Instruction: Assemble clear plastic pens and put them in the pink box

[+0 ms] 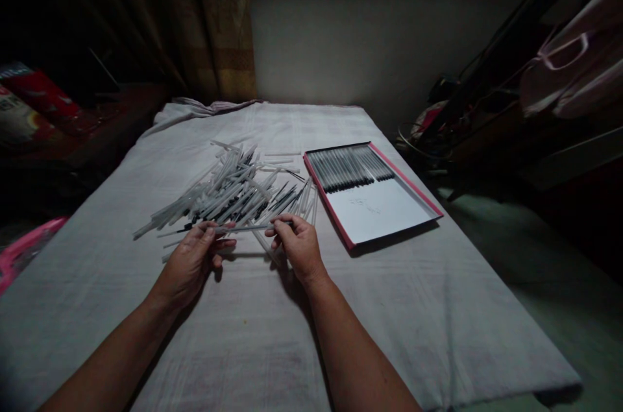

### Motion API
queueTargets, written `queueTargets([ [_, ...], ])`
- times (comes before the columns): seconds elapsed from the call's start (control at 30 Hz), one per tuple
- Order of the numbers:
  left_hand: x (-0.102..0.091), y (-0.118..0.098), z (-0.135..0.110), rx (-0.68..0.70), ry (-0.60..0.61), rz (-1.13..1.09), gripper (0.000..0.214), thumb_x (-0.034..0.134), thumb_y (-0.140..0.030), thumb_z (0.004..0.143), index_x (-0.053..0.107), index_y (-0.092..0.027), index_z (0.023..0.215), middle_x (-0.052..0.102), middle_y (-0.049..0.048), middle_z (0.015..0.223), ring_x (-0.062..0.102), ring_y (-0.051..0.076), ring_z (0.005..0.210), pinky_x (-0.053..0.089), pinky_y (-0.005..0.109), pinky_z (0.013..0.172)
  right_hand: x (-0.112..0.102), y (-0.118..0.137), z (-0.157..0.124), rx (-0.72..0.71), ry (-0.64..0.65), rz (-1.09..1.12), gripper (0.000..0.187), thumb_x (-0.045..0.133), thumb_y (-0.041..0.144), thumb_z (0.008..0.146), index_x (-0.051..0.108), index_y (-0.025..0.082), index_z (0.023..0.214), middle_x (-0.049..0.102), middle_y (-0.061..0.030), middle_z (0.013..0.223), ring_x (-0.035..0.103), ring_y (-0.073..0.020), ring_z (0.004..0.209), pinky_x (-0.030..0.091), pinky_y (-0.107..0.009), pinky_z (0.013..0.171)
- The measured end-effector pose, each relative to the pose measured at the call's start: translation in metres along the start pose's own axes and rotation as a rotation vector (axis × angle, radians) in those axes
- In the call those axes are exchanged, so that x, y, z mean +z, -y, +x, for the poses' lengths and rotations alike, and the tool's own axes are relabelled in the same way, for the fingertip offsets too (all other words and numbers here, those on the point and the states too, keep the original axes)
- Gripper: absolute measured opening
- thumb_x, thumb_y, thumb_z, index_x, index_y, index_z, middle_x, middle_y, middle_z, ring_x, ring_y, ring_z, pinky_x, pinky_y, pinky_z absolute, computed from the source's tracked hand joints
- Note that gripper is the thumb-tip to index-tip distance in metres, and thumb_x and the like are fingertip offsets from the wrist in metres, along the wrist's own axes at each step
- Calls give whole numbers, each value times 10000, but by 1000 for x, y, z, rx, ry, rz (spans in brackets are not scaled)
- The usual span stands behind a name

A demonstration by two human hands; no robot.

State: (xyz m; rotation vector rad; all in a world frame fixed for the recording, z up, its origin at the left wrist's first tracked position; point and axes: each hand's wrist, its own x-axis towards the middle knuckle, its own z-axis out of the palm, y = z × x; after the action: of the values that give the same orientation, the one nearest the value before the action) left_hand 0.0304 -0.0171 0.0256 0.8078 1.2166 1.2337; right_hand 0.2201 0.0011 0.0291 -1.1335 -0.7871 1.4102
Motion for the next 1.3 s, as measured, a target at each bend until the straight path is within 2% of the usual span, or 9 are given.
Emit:
queueTargets([
  [0.1, -2, 2, 1, -10, -8, 14, 429, 776, -473, 708, 538, -206, 943, 733, 62, 1025, 722, 171, 724, 435, 156, 355, -1, 0, 1, 5, 8, -7, 249, 754, 386, 619, 689, 170, 724, 712, -26, 594, 550, -92, 421, 350, -158, 355],
  [0.27, -3, 3, 1, -58, -2, 76, 535, 794, -544, 659, 543, -192, 975, 714, 1, 687, 544, 91, 394, 354, 154, 315, -2, 1, 1, -17, 8, -24, 227, 741, 377, 622, 699, 173, 714, 709, -20, 582, 545, -93, 419, 342, -167, 360],
  [0.57, -7, -1, 3, -87, -24, 96, 631, 825, -606, 585, 639, -165, 995, 678, -8, 606, 418, 46, 342, 275, 134, 314, -7, 4, 1, 77, 106, -100, 261, 759, 376, 617, 724, 163, 763, 699, -11, 597, 510, -83, 424, 337, -173, 382],
  [0.67, -12, -2, 4, -96, 5, 107, 642, 842, -605, 560, 678, -150, 983, 633, -21, 549, 440, 48, 366, 236, 118, 324, -17, 7, 2, 138, 290, -254, 272, 745, 414, 670, 715, 151, 731, 640, 5, 536, 442, -72, 399, 284, -178, 378],
  [0.73, -14, -3, 4, -107, 24, 113, 647, 842, -607, 561, 693, -146, 988, 637, -12, 555, 450, 54, 372, 247, 122, 323, -23, 6, 2, 114, 430, -359, 316, 712, 450, 733, 682, 147, 648, 570, 21, 496, 404, -66, 415, 262, -183, 398],
  [0.8, -13, -5, 3, -125, 43, 122, 657, 834, -614, 571, 697, -145, 1010, 662, 5, 580, 431, 50, 361, 268, 129, 316, -26, 3, 2, 54, 507, -425, 370, 673, 474, 789, 659, 147, 619, 503, 35, 490, 380, -68, 453, 254, -188, 428],
  [0.93, -11, -6, 2, -163, 24, 121, 701, 842, -629, 533, 687, -146, 1018, 685, 15, 593, 422, 63, 349, 315, 152, 283, -24, -3, 4, -8, 530, -518, 365, 627, 490, 830, 686, 143, 731, 467, 41, 548, 363, -87, 517, 266, -205, 473],
  [1.07, -11, -5, 3, -164, -27, 81, 683, 870, -598, 501, 690, -141, 976, 702, 23, 607, 467, 71, 373, 352, 150, 294, -21, -8, 5, -72, 544, -612, 342, 560, 452, 869, 692, 146, 792, 496, 21, 613, 423, -116, 592, 320, -224, 535],
  [1.3, -13, -4, 6, -182, -46, 35, 525, 893, -474, 555, 700, -147, 917, 730, 34, 646, 529, 73, 393, 428, 156, 348, -15, -9, 1, -144, 529, -714, 307, 468, 376, 895, 646, 163, 765, 490, 16, 633, 450, -130, 627, 333, -234, 574],
])
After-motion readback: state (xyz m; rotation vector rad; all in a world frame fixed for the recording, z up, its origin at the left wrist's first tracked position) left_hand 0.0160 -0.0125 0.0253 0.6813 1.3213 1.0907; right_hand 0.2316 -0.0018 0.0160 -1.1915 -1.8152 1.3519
